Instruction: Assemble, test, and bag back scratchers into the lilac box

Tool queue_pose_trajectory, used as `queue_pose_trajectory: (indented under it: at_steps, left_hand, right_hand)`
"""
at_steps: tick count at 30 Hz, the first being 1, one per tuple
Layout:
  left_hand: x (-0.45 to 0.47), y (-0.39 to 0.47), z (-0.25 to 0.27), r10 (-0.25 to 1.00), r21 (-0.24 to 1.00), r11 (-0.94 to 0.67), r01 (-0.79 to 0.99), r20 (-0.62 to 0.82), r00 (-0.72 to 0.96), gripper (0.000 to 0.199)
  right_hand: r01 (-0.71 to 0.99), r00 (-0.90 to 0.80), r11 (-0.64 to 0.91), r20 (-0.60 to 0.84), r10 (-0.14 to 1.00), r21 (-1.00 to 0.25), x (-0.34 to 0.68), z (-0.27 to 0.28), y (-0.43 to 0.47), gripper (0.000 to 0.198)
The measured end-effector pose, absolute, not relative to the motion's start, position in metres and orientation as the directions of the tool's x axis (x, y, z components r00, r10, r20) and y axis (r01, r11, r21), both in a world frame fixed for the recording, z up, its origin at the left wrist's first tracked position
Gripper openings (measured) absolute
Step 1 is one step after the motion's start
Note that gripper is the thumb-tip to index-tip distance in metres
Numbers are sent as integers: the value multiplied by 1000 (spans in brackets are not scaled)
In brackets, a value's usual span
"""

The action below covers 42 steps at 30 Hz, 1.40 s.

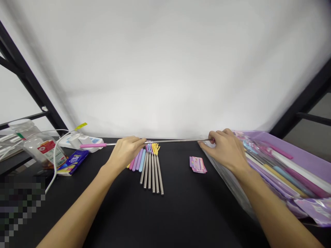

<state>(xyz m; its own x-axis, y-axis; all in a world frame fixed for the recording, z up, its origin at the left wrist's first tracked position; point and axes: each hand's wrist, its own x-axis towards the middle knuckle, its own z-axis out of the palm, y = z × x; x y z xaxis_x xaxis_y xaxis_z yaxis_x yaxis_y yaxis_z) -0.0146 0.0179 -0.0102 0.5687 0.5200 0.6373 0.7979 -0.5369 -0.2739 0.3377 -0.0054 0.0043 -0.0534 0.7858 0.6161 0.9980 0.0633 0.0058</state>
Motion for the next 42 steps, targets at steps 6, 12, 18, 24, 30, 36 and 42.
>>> queue_pose_trajectory:
  at_steps: [6, 12, 18, 24, 30, 36, 42]
  left_hand:
    - [28, 3, -19, 363, -364, -614, 700, 657, 660, 21]
    - [38, -5, -8, 408, -362, -623, 694, 607, 682, 22]
    - [-13, 4, 11, 571, -185, -635, 750, 541, 617, 32]
    - [25, -6, -12, 363, -274, -694, 666, 665, 652, 24]
    - [44, -11, -27, 353, -327, -645, 691, 675, 648, 21]
    - [40, -13, -16, 434, -273, -654, 706, 628, 646, 26]
    - [-11, 10, 0, 591, -192, -489, 851, 645, 485, 12]
  right_hand:
    - [978, -140, 201, 556, 819, -48, 292, -3, -14, 29]
    - [988, -42, 124, 598, 800, -96, 277, 0, -18, 35]
    - [971, 229, -132, 614, 755, -199, 326, 7, -12, 26]
    - [972, -91, 191, 525, 846, -140, 287, -8, -18, 21]
    - [853, -415, 514, 481, 772, -88, 265, -21, -23, 34]
    - [841, -457, 540, 530, 715, -4, 279, -22, -13, 44]
    - [917, -293, 397, 597, 747, -48, 324, -14, 4, 44]
